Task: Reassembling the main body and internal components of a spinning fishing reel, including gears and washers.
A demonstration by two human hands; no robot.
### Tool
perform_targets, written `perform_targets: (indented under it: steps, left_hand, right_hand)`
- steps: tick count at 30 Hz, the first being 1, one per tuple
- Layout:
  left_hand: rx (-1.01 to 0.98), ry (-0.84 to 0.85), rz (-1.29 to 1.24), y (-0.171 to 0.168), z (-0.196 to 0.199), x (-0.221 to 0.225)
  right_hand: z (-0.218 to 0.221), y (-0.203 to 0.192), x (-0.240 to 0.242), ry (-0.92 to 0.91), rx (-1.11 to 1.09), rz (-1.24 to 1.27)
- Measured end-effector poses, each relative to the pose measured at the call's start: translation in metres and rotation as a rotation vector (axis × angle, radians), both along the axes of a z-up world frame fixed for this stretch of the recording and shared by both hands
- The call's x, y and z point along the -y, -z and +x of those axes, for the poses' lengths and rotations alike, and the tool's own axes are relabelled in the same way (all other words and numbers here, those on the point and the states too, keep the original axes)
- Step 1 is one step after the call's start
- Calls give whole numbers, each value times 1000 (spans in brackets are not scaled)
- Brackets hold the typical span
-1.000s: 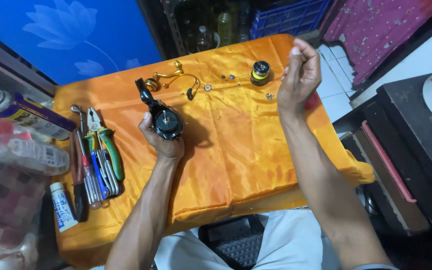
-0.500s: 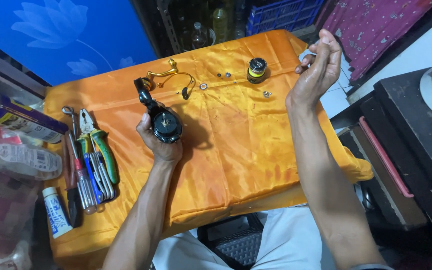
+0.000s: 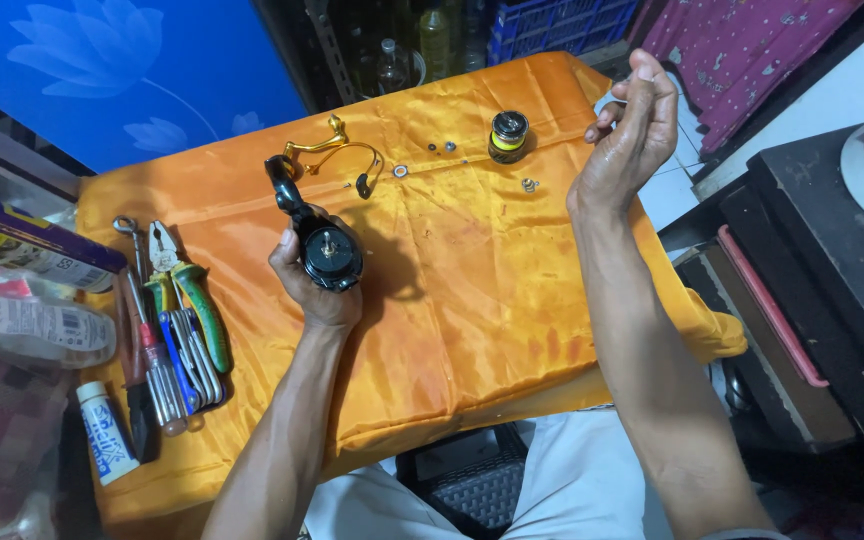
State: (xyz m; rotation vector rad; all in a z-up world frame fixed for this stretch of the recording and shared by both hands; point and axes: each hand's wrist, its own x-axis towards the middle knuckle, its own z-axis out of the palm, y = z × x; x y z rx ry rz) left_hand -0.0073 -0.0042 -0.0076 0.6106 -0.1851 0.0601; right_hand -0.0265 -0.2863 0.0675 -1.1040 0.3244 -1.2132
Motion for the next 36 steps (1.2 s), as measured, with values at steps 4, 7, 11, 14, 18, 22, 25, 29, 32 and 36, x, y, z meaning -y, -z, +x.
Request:
perform_targets:
  steps: [4, 7, 11, 14, 18, 22, 25, 29, 32, 36]
  left_hand:
    - [6, 13, -5, 6, 2, 0]
    - [-12, -4, -43, 11, 2, 1]
    - [130, -86, 174, 1, -3, 2]
    - [192, -96, 291, -13, -12, 2]
    - [208, -43, 333, -18, -17, 3]
    - [205, -28, 297, -10, -13, 3]
    - [200, -50, 208, -1, -3, 1]
    - [136, -134, 186, 9, 8, -6]
    - [74, -114, 142, 0, 8, -7]
    - [46, -93, 102, 10, 12, -2]
  right_hand:
    - [-1, 2, 0, -14, 5, -25]
    - [-1, 2, -2, -25, -21, -16]
    - [4, 2, -4, -34, -9, -20]
    - [0, 0, -8, -33, -25, -55]
    - [-1, 2, -6, -40, -25, -91]
    - [0, 4, -13, -30, -9, -84]
    - [-1, 14, -24, -39, -18, -304]
    - [-4, 30, -43, -113, -34, -906]
    - [-19, 18, -77, -250, 18, -1125]
    - [-37, 20, -109, -611, 112, -1400]
